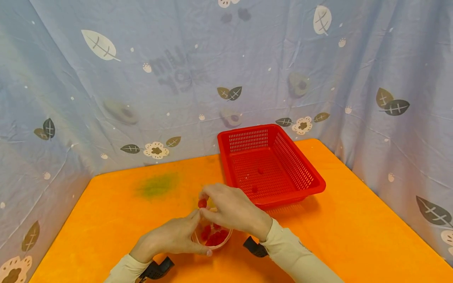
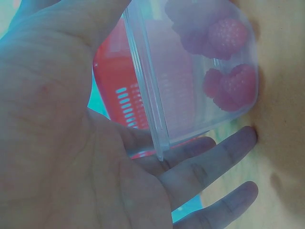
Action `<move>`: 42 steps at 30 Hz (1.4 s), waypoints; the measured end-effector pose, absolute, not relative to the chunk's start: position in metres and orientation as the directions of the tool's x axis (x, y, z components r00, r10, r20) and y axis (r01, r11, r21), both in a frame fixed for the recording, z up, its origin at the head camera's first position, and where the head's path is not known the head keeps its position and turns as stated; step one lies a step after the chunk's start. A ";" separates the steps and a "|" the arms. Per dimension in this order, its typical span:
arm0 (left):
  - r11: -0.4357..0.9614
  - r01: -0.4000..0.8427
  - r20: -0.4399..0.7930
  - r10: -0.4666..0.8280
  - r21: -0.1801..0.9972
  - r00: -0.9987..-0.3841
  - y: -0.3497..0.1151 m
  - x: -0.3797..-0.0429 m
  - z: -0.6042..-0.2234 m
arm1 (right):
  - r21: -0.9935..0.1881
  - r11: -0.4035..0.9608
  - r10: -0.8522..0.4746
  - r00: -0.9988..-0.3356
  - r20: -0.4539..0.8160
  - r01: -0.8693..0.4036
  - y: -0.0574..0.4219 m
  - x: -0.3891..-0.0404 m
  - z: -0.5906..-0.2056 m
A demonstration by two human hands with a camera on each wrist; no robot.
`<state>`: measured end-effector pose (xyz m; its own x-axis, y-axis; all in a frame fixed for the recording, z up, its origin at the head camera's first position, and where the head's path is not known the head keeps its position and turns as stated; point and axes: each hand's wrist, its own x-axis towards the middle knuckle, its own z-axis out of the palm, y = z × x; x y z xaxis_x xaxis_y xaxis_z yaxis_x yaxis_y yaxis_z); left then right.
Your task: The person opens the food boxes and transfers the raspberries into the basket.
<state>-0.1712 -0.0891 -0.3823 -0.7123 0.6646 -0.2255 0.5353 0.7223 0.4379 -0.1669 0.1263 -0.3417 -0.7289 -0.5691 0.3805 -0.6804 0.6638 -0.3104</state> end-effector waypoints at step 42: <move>0.743 0.536 -0.219 0.646 0.402 -0.731 -0.086 -0.173 -0.387 | -0.307 0.660 -0.447 -0.687 0.573 -0.686 0.146 -0.175 -0.327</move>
<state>-0.1729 -0.0865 -0.3870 -0.7311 0.6461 -0.2193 0.5357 0.7426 0.4020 -0.1751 0.1464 -0.3273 -0.6867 -0.4472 0.5731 -0.6858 0.6601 -0.3066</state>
